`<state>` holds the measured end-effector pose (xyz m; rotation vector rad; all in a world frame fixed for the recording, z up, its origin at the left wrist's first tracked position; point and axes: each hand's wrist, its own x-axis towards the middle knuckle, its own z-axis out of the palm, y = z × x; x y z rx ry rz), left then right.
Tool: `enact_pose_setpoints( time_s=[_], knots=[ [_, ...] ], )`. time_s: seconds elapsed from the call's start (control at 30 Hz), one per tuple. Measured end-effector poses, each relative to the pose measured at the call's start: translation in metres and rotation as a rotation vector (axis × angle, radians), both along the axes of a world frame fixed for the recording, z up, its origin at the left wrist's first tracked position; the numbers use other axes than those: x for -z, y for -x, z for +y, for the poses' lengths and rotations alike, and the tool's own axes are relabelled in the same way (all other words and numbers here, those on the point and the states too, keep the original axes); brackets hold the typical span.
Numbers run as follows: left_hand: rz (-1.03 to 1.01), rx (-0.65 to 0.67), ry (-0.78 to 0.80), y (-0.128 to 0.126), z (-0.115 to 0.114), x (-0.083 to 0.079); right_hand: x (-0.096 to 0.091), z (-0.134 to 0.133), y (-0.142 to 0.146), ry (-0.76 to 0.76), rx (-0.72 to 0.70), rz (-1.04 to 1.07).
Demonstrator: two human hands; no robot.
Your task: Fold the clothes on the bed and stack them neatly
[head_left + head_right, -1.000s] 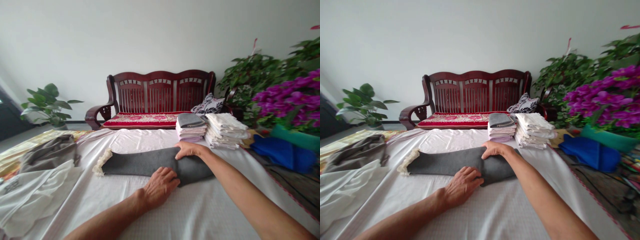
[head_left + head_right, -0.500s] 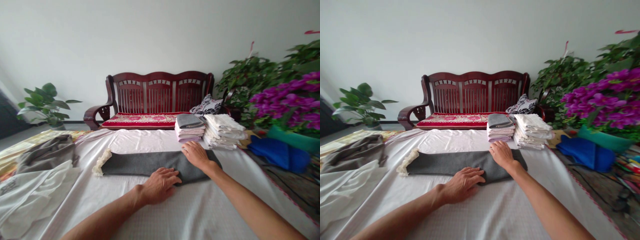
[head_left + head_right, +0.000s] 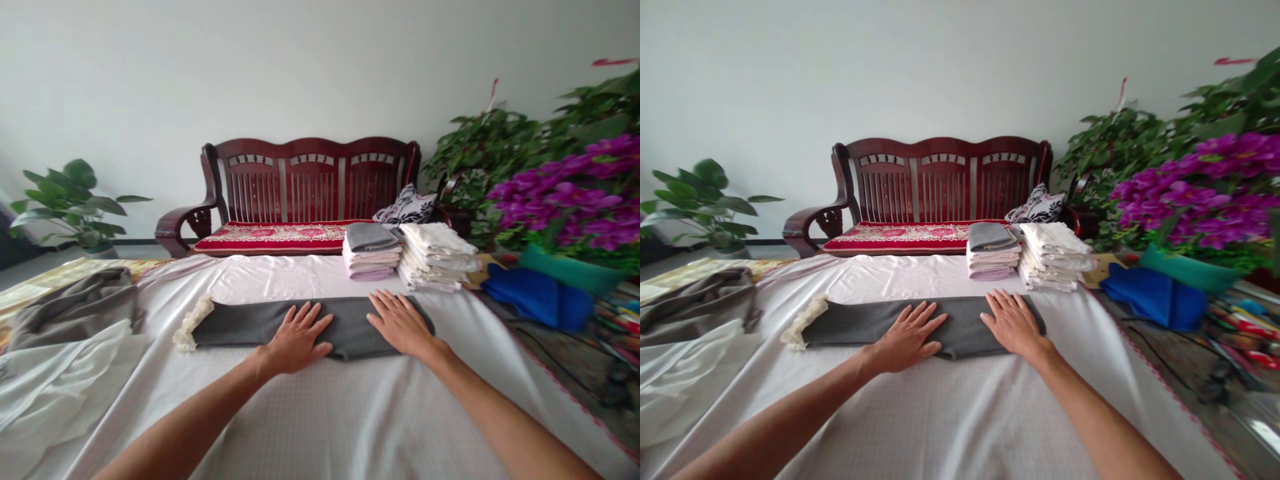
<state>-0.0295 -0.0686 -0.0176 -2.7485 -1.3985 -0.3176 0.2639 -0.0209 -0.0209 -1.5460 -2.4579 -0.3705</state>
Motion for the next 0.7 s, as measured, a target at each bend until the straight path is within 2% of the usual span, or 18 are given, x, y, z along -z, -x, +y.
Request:
enact_pose_setpoints(
  time_s=[0.13, 0.3, 0.37, 0.47, 0.57, 0.7],
  knots=[
    [0.036, -0.042, -0.01, 0.043, -0.006, 0.0, -0.002, 0.0, -0.01, -0.04, 0.055, -0.019],
    [0.061, -0.04, -0.032, 0.118, -0.02, -0.001, -0.012, -0.006, -0.009, -0.096, 0.05, 0.07],
    [0.04, -0.053, -0.071, 0.148, -0.028, -0.004, -0.019, -0.014, -0.009, -0.113, -0.029, 0.139],
    [0.047, -0.068, -0.115, 0.184, -0.043, -0.01, -0.028, -0.033, -0.011, -0.04, -0.243, 0.18],
    [0.099, -0.06, -0.161, 0.205, -0.051, -0.014, -0.032, -0.053, -0.014, 0.034, -0.406, 0.116],
    [0.142, -0.071, -0.303, 0.21, -0.048, -0.013, -0.031, -0.064, -0.016, -0.04, -0.427, 0.001]
  ],
)
